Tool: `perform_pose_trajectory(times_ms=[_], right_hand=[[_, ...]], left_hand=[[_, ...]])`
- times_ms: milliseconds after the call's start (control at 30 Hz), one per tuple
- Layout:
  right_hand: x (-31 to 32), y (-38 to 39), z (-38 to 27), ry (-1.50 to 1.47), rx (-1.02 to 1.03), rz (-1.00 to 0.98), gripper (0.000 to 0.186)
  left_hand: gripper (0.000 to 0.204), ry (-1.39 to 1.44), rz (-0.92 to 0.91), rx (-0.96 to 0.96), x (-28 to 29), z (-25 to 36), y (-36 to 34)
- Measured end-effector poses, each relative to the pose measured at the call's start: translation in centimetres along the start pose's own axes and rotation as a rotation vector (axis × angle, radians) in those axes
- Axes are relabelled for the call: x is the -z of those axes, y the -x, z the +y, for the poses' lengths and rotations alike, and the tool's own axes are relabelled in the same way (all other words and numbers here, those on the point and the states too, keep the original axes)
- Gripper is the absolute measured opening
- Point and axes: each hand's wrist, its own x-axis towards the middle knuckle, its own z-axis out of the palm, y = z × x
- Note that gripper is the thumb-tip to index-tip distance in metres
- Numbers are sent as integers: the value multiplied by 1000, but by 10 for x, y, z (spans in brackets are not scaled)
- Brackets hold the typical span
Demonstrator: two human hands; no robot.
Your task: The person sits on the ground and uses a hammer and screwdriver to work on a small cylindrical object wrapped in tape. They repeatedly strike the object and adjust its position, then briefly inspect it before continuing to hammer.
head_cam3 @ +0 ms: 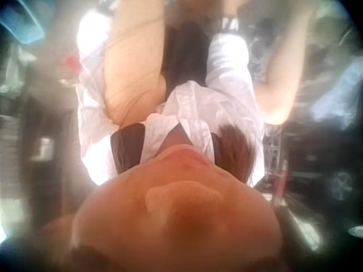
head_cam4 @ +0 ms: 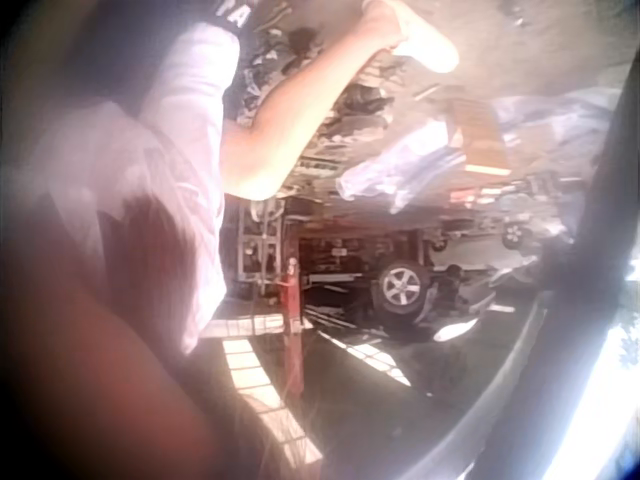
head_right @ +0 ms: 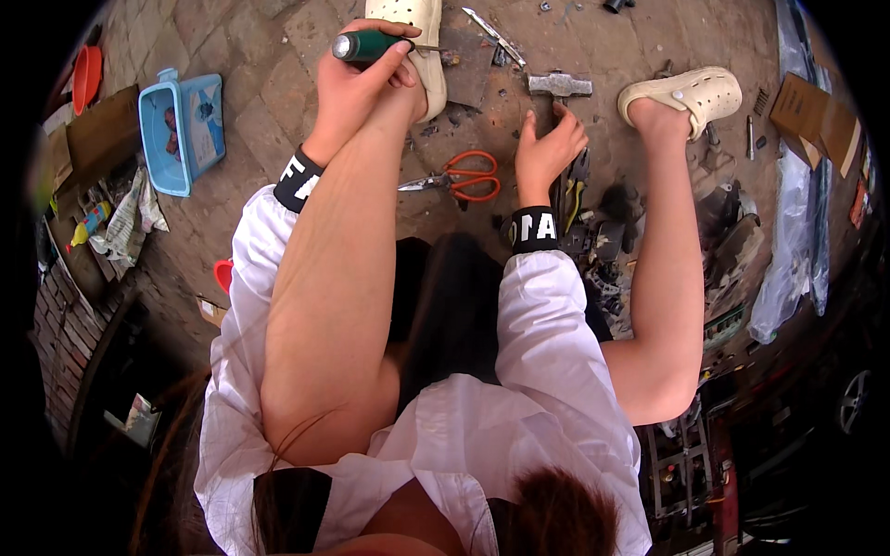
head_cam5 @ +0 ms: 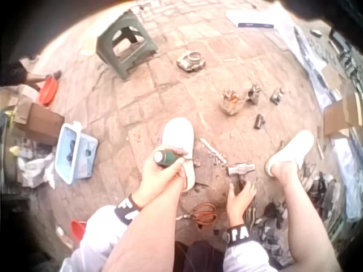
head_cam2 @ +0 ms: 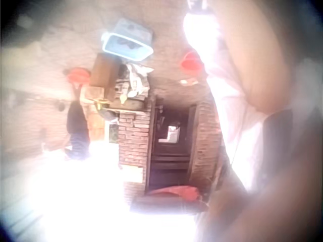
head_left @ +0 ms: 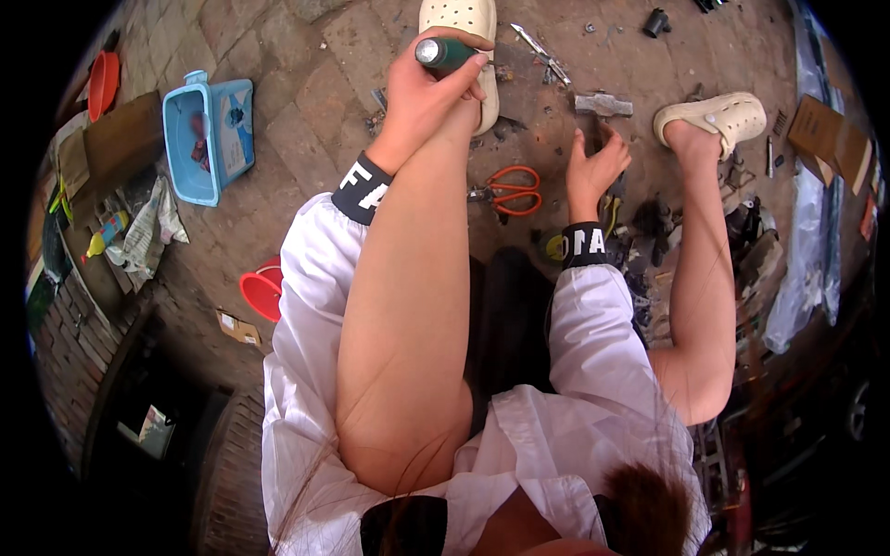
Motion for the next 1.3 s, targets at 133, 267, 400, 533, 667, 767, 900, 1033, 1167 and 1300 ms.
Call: perform_pose_trajectory(times_ms=[133, 267, 400, 533, 667, 767, 900, 1033, 1167, 1300], right_hand=[[6, 21, 31, 72, -136, -24, 43], [5, 18, 47, 125, -130, -24, 42], [0, 8, 66, 64, -161, -97, 39], [-1, 3, 74, 37, -113, -104, 37], [1, -1, 75, -1, -170, -182, 35], [5, -5, 66, 18, -203, -226, 34], [2, -9, 64, 21, -242, -283, 37], [-11, -11, 77, -220, -411, -444, 36], [1, -20, 55, -757, -671, -601, 25], [10, -28, 41, -1016, -876, -649, 20]], left_hand=[[13, -56, -114, 56, -1, -2, -5], [12, -121, -149, 47, -1, -5, -9], [12, -286, -135, -90, -5, 1, -9], [12, -231, -159, -31, 0, -5, -10], [13, -279, -140, -63, -2, -5, -10], [13, -308, -130, -69, -3, -3, -9], [13, -290, -124, -64, -2, -4, -9], [11, -358, -178, -172, -1, -5, -12], [12, -328, -160, -172, 1, -9, -12], [11, -326, -162, -170, 0, -7, -12]])
